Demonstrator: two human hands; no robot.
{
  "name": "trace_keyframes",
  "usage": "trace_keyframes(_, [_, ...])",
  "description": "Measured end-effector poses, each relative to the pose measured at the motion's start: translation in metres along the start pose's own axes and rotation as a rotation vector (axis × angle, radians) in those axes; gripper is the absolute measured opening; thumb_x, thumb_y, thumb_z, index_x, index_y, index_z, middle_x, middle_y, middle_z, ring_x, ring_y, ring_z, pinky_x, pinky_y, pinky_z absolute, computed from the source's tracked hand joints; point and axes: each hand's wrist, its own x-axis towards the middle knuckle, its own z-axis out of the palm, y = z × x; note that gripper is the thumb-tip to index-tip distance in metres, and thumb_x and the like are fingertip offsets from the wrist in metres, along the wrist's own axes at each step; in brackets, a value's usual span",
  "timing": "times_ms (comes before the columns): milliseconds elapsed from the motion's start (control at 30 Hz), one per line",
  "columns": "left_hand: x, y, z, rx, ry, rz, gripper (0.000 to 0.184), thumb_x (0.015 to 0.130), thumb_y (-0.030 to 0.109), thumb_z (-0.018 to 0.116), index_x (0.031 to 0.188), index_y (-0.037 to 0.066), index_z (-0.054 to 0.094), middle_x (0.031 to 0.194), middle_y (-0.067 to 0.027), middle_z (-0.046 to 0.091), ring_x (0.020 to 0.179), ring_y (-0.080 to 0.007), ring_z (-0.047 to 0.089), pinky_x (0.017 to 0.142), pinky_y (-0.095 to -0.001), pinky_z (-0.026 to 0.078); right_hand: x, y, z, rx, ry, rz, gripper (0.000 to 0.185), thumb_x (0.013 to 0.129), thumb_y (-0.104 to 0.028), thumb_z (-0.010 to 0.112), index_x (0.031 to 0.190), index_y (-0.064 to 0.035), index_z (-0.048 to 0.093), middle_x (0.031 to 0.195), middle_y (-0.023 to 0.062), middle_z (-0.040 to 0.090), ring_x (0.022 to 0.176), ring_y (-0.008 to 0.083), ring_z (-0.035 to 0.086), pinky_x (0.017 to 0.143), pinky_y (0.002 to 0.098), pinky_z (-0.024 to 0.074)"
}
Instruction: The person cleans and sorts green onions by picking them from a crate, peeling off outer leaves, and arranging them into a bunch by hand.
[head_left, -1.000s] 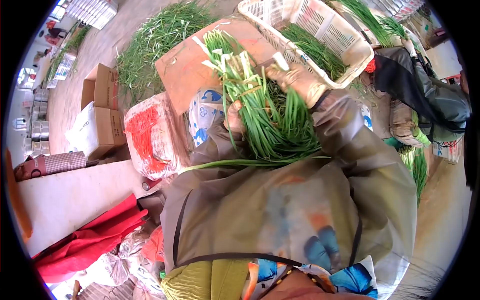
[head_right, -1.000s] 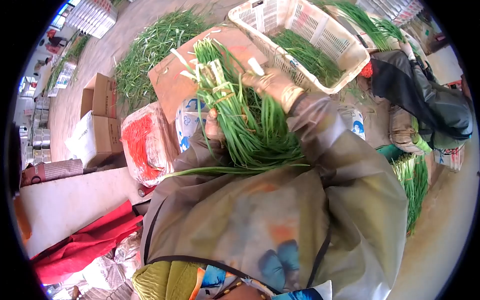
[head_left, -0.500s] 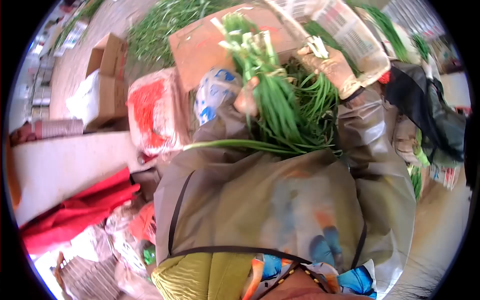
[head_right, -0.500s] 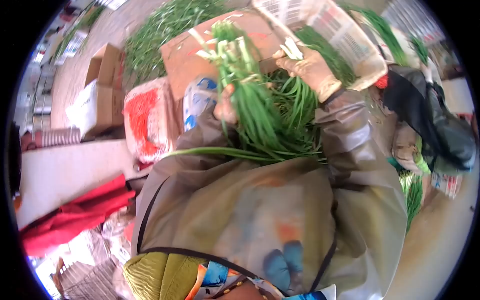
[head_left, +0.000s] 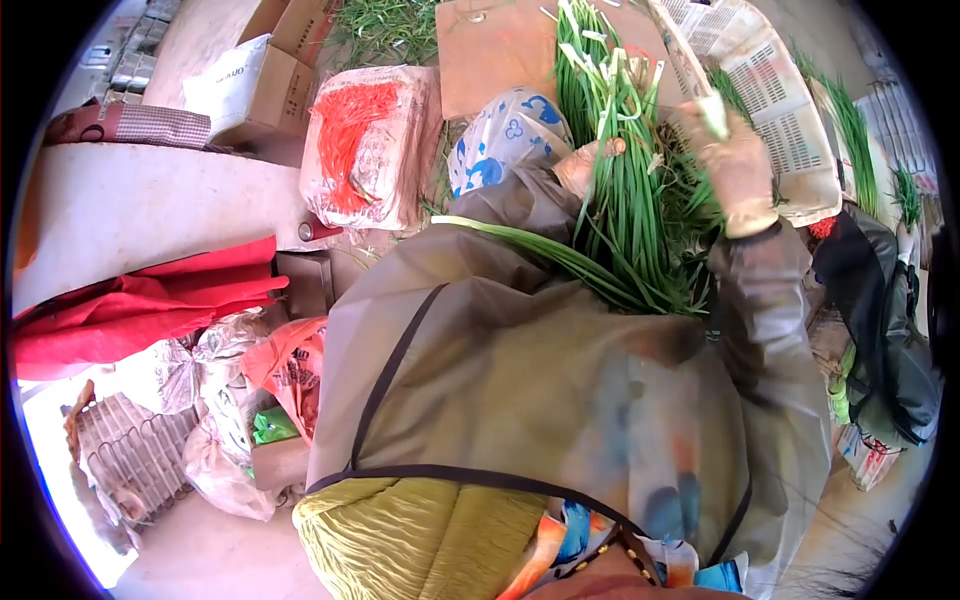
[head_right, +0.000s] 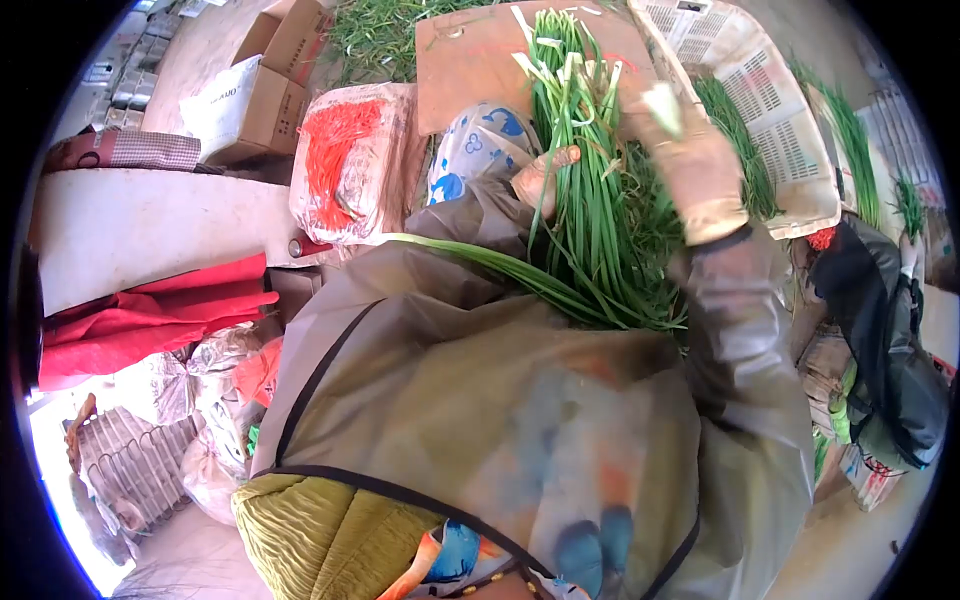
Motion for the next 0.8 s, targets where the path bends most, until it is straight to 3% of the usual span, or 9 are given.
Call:
trace_keyframes(133, [-0.007,-0.003,-0.009,0.006,-0.004,-0.034,0.037,0.080,0.023,0.061,0.108,0.000,0.052,0.102,-0.0113,0.057,0.093,-0.0246,0.055,0.084,-0.0367,0.045,-0.039,-0.088,0.030,-0.001,-0.708,-0.268,0.034,0.080,-0.039,0.058,0.101,-0.0125,0.061,0.084,0.0115,0.064,0.076,0.0248,0.062,0.069,0.0345,0.0477])
trace_keyframes(233, [-0.009,0.002,-0.014,0.004,-0.003,-0.042,0.039,0.079,0.024,0.061,0.109,0.001,0.050,0.105,-0.0111,0.056,0.098,-0.0254,0.053,0.086,-0.0377,0.044,-0.057,-0.113,0.069,-0.150,-0.730,-0.485,0.034,0.078,-0.037,0.058,0.103,-0.0133,0.059,0.087,0.0098,0.063,0.081,0.0266,0.061,0.075,0.0359,0.0456])
trace_keyframes(333, [-0.007,0.006,-0.014,-0.007,-0.010,-0.045,0.042,0.079,0.024,0.062,0.111,0.001,0.049,0.108,-0.0109,0.054,0.102,-0.0262,0.050,0.089,-0.0387,0.042,-0.043,-0.085,0.089,-0.075,-0.568,-0.588,0.029,0.078,-0.030,0.059,0.098,-0.0081,0.060,0.083,0.0087,0.063,0.077,0.0226,0.061,0.072,0.0365,0.0448])
trace_keyframes(400, [-0.004,0.008,-0.022,-0.028,-0.014,-0.082,0.043,0.078,0.025,0.062,0.112,0.001,0.048,0.110,-0.0108,0.053,0.105,-0.0267,0.049,0.091,-0.0393,0.041,-0.018,-0.074,0.049,0.621,-0.482,-0.325,0.031,0.076,-0.032,0.063,0.094,-0.0062,0.060,0.080,0.0113,0.063,0.066,0.0224,0.060,0.069,0.0334,0.0457])
trace_keyframes(500, [-0.001,0.017,-0.044,-0.164,-0.005,-0.177,0.045,0.078,0.025,0.062,0.114,0.002,0.047,0.113,-0.0106,0.052,0.110,-0.0275,0.047,0.093,-0.0403,0.039,0.019,-0.025,-0.021,0.807,-0.270,-0.033,0.025,0.074,-0.018,0.068,0.093,-0.0032,0.059,0.080,0.0054,0.062,0.068,0.0134,0.057,0.064,0.0253,0.0451])
trace_keyframes(567, [-0.004,0.030,-0.012,-0.211,-0.090,0.099,0.043,0.076,0.017,0.063,0.115,0.005,0.049,0.109,-0.0083,0.054,0.106,-0.0258,0.050,0.091,-0.0437,0.041,0.034,0.018,-0.049,0.930,-0.098,0.105,0.023,0.073,-0.014,0.068,0.091,-0.0026,0.060,0.079,0.0040,0.061,0.068,0.0124,0.057,0.061,0.0241,0.0455])
trace_keyframes(600, [-0.003,0.041,-0.035,-0.380,-0.086,-0.072,0.038,0.074,0.011,0.065,0.109,0.006,0.053,0.108,-0.0055,0.055,0.101,-0.0252,0.052,0.089,-0.0448,0.043,0.038,0.035,-0.060,1.030,-0.012,0.175,0.022,0.073,-0.014,0.068,0.090,-0.0026,0.060,0.078,0.0039,0.061,0.067,0.0123,0.057,0.060,0.0244,0.0456])
trace_keyframes(733, [-0.032,0.073,-0.006,-0.251,-0.039,0.213,0.060,0.070,0.021,0.070,0.124,0.014,0.045,0.113,-0.0064,0.054,0.093,-0.0241,0.054,0.087,-0.0455,0.043,0.050,0.087,-0.103,0.771,0.218,0.119,0.015,0.075,-0.013,0.063,0.087,-0.0056,0.058,0.076,-0.0004,0.056,0.070,0.0102,0.050,0.067,0.0222,0.0393])
trace_keyframes(800, [-0.047,0.088,-0.001,-0.320,-0.024,0.110,0.048,0.063,0.006,0.071,0.108,0.013,0.057,0.105,-0.0083,0.057,0.097,-0.0263,0.054,0.084,-0.0463,0.046,0.050,0.095,-0.113,0.744,0.211,0.095,0.020,0.076,-0.008,0.062,0.095,-0.0043,0.060,0.082,0.0009,0.059,0.071,0.0110,0.052,0.068,0.0230,0.0417])
